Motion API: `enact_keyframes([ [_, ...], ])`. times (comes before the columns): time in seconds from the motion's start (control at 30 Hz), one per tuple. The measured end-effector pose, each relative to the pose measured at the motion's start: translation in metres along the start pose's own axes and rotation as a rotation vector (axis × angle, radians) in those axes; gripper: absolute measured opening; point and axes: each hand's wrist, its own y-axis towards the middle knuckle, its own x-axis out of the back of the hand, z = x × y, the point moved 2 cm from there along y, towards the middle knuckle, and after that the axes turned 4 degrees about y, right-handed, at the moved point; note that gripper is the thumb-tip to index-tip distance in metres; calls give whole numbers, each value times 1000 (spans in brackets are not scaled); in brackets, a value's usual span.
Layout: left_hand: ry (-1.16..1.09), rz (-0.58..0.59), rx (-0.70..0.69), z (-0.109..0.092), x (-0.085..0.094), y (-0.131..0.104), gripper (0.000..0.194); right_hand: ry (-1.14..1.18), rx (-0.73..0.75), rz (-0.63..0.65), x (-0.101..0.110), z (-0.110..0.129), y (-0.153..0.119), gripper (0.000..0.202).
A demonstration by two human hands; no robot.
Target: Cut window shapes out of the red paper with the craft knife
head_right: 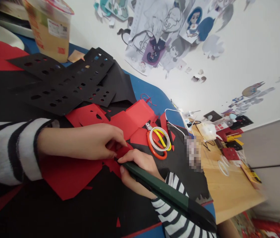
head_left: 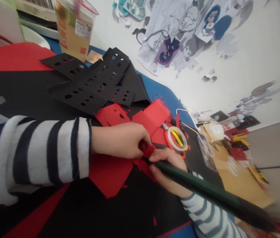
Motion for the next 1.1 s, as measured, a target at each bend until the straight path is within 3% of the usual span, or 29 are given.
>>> enact_keyframes([
  [0.17, 11, -1, 1, -1, 1, 0, 32, 115, -57, -41, 1, -5, -2, 22],
  [0.4, 33, 24, 0, -2, 1, -1, 30, 82, -4, 27, 3, -3, -1, 28],
  [0.57, 47, 21, 5, -2, 1, -1, 30, 154, -58, -17, 3, -4, -3, 25],
  [1.1, 43, 29, 11, -4, 3, -2, 31, 155, -43, 3, 3, -2, -1, 25],
])
